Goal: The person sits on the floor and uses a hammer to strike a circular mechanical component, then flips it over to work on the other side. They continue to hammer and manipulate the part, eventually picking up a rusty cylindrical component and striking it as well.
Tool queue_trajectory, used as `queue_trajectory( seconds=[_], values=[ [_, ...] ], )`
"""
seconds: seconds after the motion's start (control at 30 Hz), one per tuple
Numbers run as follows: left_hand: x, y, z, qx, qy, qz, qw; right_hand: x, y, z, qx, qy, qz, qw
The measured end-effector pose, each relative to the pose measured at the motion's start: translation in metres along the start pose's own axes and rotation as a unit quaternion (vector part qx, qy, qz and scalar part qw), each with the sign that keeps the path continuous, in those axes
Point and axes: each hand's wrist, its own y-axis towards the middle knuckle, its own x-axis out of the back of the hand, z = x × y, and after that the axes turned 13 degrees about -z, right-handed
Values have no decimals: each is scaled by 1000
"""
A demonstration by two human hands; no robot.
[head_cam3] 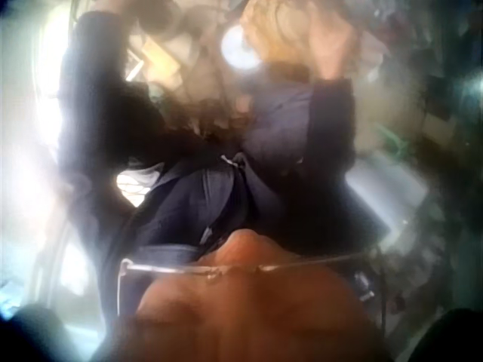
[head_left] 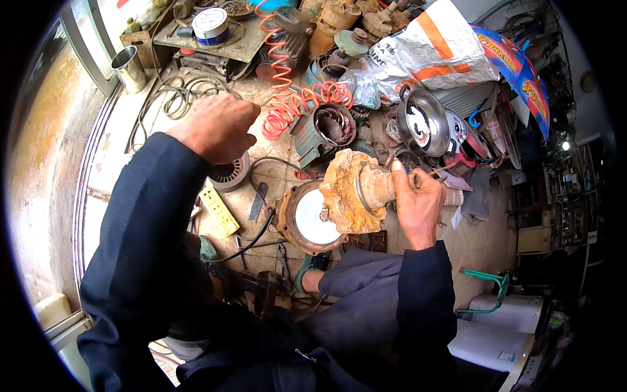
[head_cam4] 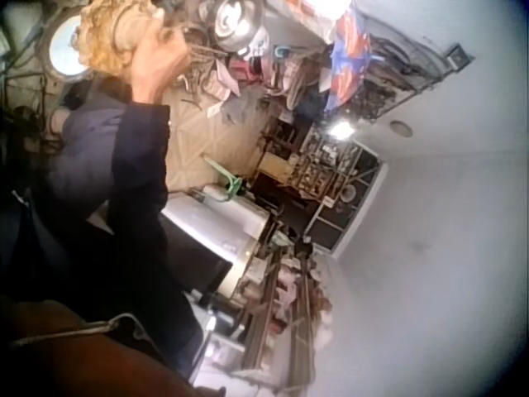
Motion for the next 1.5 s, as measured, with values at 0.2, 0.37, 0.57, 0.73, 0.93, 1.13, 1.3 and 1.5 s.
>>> queue_trajectory(
  seconds=[0.2, 0.37, 0.57, 0.73, 0.93, 1.13, 1.3, 1.5],
  values=[
    [1, -9, 13, -2, 3, -19, 1000, -3, -31, 24, 115, -56, -37, 991],
    [11, -13, 20, 23, 19, -17, 999, -7, -56, 36, 101, -71, -25, 992],
    [10, -11, 19, 30, -1, -12, 999, -8, -78, 36, 63, -110, -75, 989],
    [10, -16, 23, 23, -4, -29, 999, -9, -85, 39, 18, -158, -93, 983],
    [13, -14, 22, 15, -17, -43, 999, -15, -89, 32, 42, -172, -106, 979],
    [6, -11, 22, -1, -22, -70, 997, -22, -89, 40, 34, -183, -96, 978],
    [10, -12, 23, 8, -16, -56, 998, -33, -90, 48, 49, -176, -100, 978],
    [3, -8, 18, -6, -30, -85, 996, -39, -93, 49, 58, -186, -117, 974]
  ],
)
